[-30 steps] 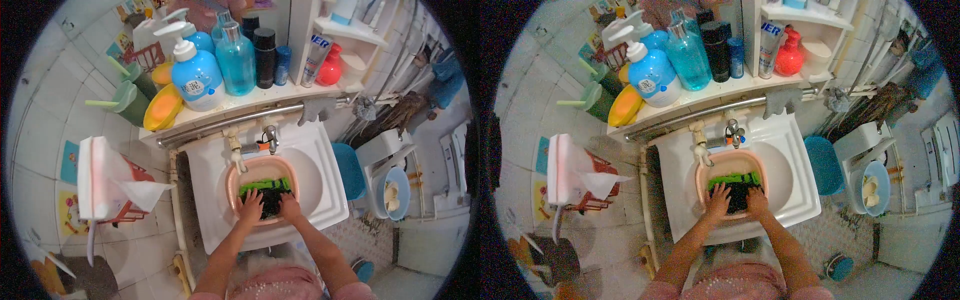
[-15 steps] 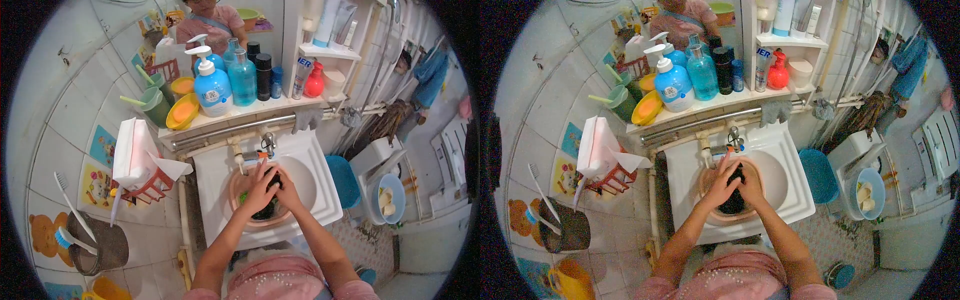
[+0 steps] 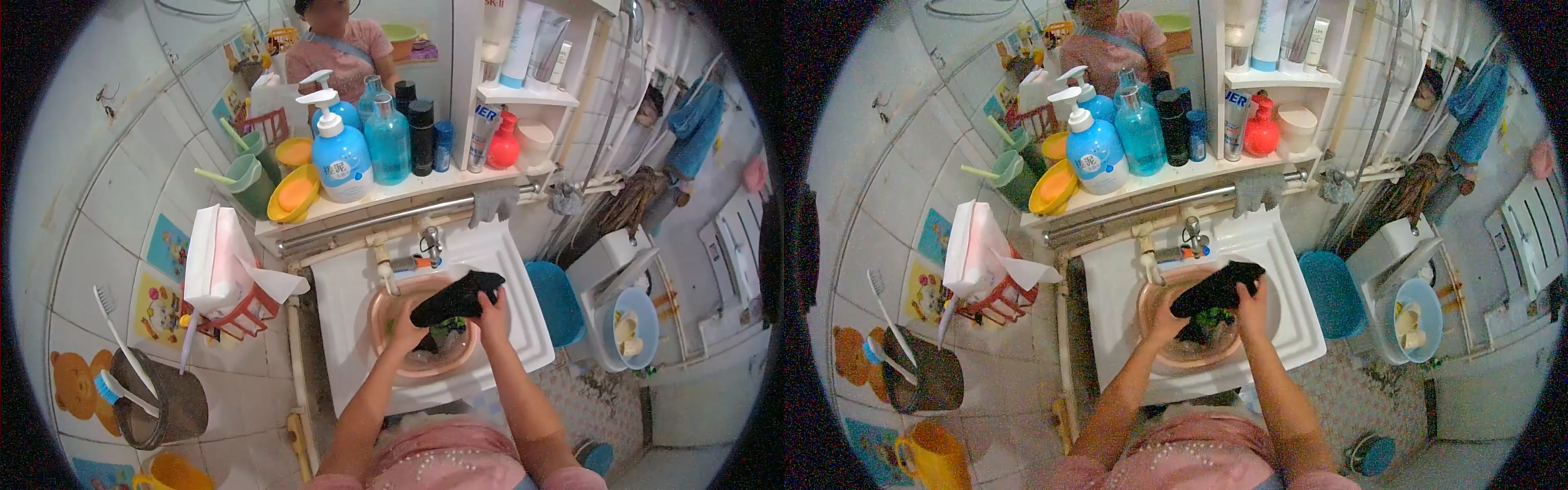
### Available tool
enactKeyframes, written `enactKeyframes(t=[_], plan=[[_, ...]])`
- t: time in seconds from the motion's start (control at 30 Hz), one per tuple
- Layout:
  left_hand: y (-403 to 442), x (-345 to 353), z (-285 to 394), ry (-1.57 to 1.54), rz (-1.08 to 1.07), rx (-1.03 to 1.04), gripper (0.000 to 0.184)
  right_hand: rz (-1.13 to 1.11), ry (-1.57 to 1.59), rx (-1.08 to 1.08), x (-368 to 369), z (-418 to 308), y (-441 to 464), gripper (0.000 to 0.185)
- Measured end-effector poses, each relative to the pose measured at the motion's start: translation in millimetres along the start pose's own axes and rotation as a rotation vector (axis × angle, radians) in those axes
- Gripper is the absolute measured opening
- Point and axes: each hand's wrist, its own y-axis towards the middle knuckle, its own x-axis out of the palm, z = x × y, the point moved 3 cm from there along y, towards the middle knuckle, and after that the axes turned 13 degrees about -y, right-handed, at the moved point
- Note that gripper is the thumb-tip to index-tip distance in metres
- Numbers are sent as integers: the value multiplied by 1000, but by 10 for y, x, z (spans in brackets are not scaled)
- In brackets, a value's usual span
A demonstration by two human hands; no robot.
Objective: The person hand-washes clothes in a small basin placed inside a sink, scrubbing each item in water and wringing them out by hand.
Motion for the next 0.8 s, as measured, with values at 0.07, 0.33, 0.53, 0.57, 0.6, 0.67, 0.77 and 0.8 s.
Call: enactKeyframes(t=[0.07,0.33,0.53,0.57,0.6,0.67,0.77,0.8], plan=[[-11,-60,327,-79,0,-48,70,-80,-25,134,-191,313,113,46],[-11,259,629,8,-92,-18,68,-364,-761,-721,-7,627,-156,107],[-147,254,765,98,-162,211,51,-312,-467,-382,139,447,-120,46],[-185,191,638,99,68,186,49,-267,-433,-288,101,442,-120,43],[-250,124,563,100,297,160,47,-221,-398,-195,72,392,-145,41],[-332,106,327,-49,274,-135,53,-231,-381,-140,40,407,-146,43],[-445,218,171,-785,80,-1054,55,-204,-356,-180,-8,604,-107,34],[-419,276,215,-1137,-90,-1138,53,-282,-332,-147,16,601,-163,35]])
